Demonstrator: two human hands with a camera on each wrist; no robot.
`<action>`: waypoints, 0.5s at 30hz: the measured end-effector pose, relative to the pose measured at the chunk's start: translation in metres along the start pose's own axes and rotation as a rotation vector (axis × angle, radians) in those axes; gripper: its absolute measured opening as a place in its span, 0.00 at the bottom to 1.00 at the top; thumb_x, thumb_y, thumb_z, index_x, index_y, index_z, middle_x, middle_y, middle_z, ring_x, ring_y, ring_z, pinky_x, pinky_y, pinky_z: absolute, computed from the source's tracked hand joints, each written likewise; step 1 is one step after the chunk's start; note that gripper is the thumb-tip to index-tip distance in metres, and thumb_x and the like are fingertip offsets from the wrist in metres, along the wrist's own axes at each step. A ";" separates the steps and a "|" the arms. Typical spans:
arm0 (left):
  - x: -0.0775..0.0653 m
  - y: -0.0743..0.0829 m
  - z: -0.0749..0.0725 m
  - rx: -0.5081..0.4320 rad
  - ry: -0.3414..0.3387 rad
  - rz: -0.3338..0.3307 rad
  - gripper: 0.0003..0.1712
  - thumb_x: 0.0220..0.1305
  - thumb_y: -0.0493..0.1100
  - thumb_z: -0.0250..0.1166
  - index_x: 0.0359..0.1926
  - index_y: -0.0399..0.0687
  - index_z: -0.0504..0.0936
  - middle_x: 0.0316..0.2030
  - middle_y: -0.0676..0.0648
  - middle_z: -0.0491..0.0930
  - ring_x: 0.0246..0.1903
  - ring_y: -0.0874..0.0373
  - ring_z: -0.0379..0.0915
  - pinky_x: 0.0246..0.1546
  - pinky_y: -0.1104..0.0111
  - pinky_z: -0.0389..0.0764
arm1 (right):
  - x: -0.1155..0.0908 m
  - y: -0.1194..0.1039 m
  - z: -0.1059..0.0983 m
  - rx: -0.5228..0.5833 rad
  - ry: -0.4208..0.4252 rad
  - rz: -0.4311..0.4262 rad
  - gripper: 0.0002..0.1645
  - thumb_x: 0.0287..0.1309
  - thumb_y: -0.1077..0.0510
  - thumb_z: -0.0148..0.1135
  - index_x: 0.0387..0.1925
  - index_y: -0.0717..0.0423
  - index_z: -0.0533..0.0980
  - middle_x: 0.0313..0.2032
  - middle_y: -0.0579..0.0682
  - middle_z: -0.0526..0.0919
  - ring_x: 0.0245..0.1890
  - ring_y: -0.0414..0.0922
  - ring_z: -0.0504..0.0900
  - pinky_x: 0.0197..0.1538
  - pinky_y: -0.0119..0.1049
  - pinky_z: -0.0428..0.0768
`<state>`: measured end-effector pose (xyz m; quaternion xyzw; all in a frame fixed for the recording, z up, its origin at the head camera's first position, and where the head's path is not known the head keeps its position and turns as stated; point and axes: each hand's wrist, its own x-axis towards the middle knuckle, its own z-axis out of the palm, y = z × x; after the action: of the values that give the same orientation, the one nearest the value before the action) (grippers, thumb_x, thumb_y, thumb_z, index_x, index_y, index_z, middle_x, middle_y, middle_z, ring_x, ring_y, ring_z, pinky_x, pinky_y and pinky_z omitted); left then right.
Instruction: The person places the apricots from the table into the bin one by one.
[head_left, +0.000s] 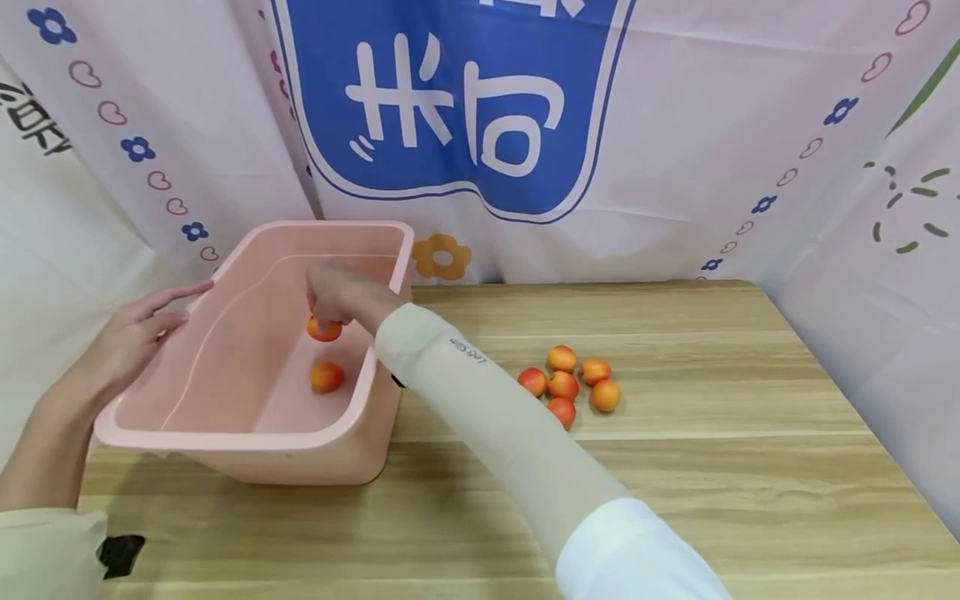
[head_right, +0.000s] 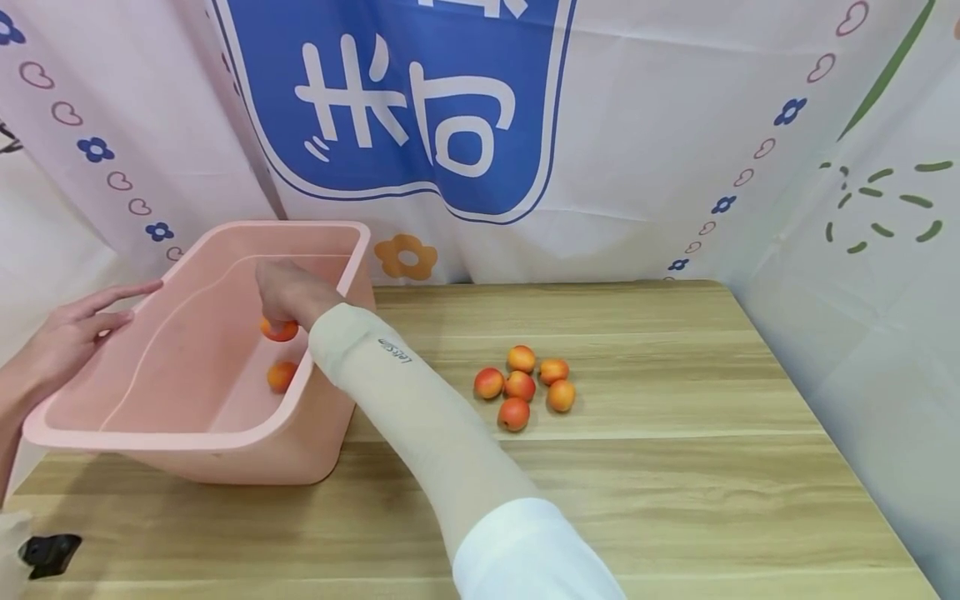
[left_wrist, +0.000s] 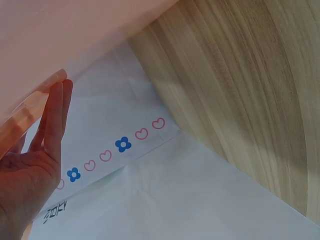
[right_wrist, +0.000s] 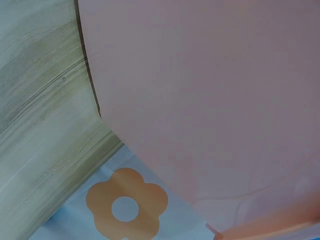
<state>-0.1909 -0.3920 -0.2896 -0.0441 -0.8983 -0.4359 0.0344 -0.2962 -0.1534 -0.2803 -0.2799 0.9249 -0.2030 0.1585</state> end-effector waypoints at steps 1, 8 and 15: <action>0.000 0.001 0.000 -0.010 0.000 0.004 0.31 0.82 0.39 0.47 0.65 0.87 0.75 0.49 0.82 0.69 0.41 0.84 0.70 0.36 0.84 0.71 | 0.001 0.001 0.000 -0.008 -0.002 -0.002 0.04 0.59 0.64 0.75 0.34 0.55 0.85 0.33 0.47 0.83 0.26 0.42 0.76 0.30 0.27 0.78; 0.001 0.002 0.001 -0.032 0.004 0.015 0.32 0.81 0.37 0.47 0.60 0.90 0.77 0.46 0.84 0.70 0.41 0.84 0.70 0.36 0.85 0.71 | 0.001 0.002 0.000 0.004 -0.012 0.017 0.06 0.59 0.64 0.74 0.29 0.55 0.83 0.30 0.47 0.82 0.23 0.42 0.74 0.27 0.28 0.77; 0.002 0.001 -0.001 0.052 0.011 0.016 0.31 0.81 0.39 0.46 0.63 0.90 0.73 0.56 0.78 0.67 0.45 0.85 0.63 0.40 0.86 0.67 | -0.003 0.000 -0.003 -0.014 0.002 0.035 0.06 0.59 0.61 0.76 0.34 0.53 0.83 0.34 0.45 0.81 0.28 0.41 0.76 0.31 0.28 0.80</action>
<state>-0.1924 -0.3920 -0.2881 -0.0480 -0.9087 -0.4123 0.0438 -0.2946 -0.1509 -0.2768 -0.2644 0.9312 -0.1940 0.1591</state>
